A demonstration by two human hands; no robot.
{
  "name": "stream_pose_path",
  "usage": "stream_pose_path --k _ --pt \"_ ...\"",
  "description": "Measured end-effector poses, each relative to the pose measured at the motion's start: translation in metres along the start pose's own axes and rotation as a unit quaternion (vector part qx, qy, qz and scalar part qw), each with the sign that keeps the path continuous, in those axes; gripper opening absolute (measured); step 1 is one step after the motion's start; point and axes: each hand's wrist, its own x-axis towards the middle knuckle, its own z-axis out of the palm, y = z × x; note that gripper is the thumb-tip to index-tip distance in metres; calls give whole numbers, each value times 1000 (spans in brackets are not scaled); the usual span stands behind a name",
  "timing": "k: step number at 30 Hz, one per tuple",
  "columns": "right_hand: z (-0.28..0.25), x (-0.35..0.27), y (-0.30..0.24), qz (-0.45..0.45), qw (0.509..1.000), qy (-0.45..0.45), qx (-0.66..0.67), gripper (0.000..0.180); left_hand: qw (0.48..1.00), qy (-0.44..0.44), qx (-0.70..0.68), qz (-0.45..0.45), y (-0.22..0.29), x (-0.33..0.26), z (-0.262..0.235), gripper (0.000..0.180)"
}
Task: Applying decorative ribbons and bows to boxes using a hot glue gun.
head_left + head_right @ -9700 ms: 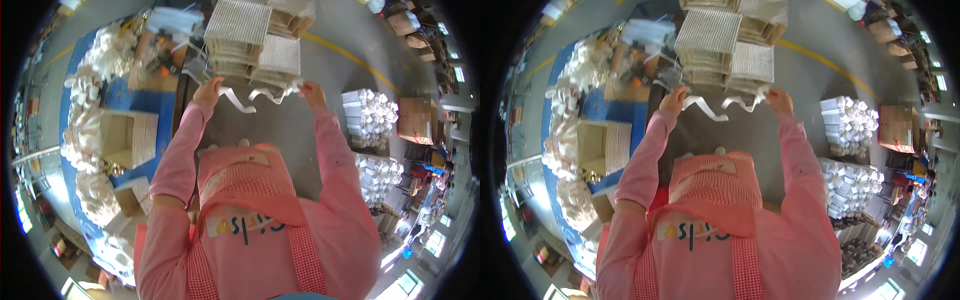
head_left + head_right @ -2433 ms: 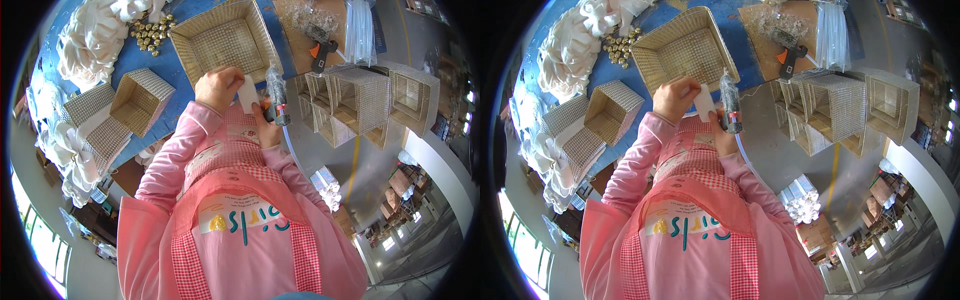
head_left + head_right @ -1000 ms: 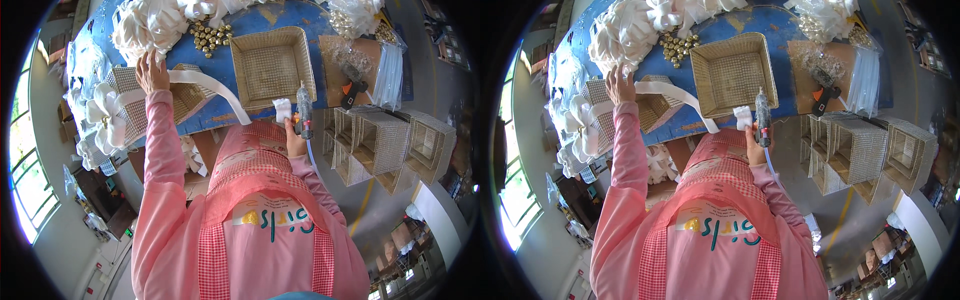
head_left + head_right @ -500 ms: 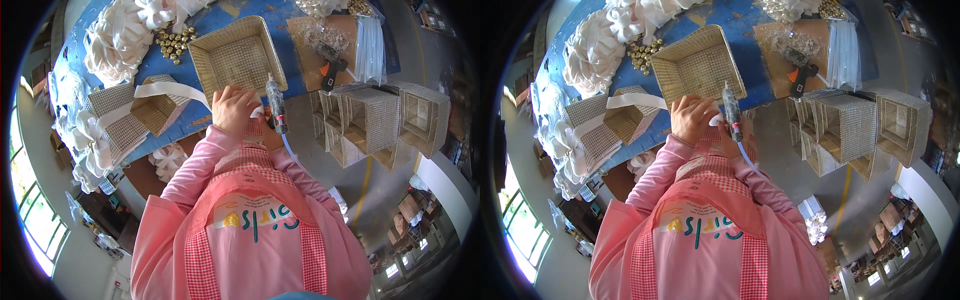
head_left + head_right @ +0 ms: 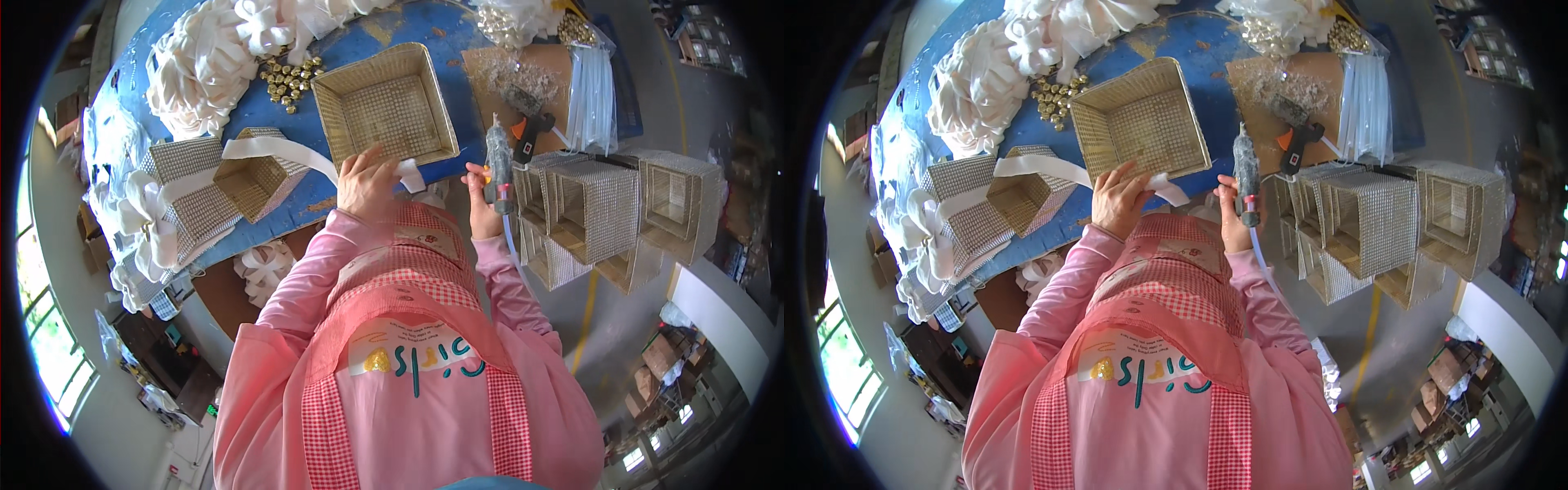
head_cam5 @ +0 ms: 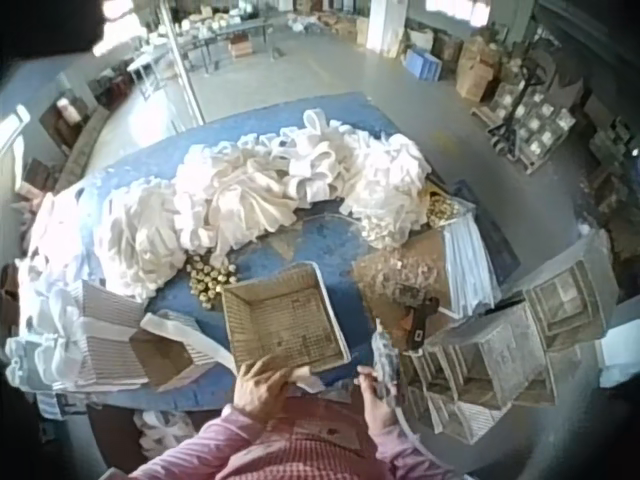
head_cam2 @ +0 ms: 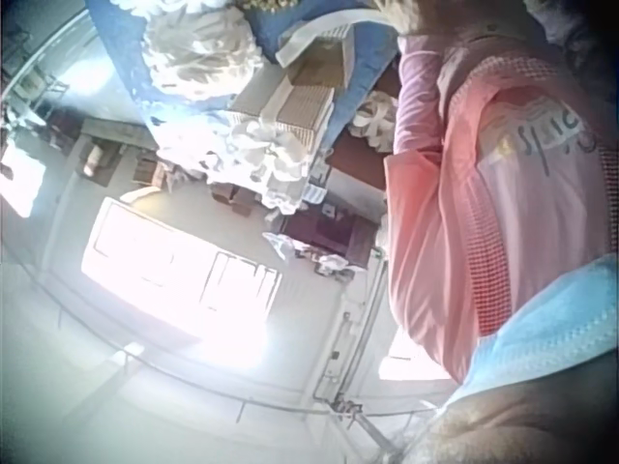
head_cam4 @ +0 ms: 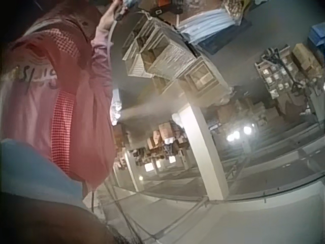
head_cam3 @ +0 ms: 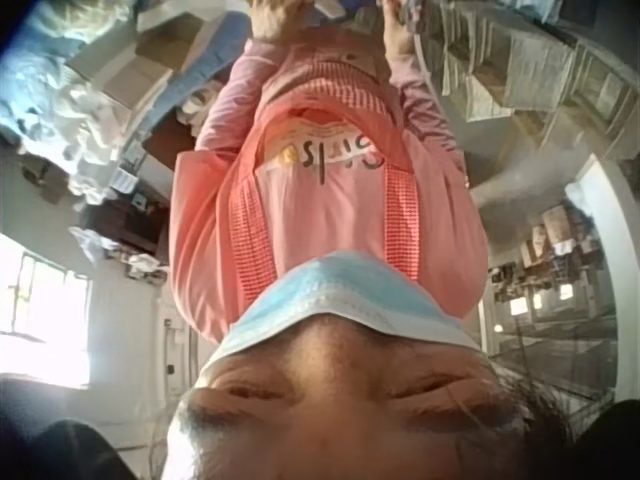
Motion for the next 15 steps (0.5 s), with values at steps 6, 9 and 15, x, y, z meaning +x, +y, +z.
stream_pose_path --k 6,9,15 --pt "-2 21 -23 -6 1000 -25 -8 13 999 38 11 16 -2 14 -15 12" --pt "-9 22 -41 -16 998 -8 -57 8 999 49 -5 -8 -6 39 -44 12" --pt "-39 20 -42 -36 996 32 -70 14 967 -176 -137 -125 -60 109 -45 23"
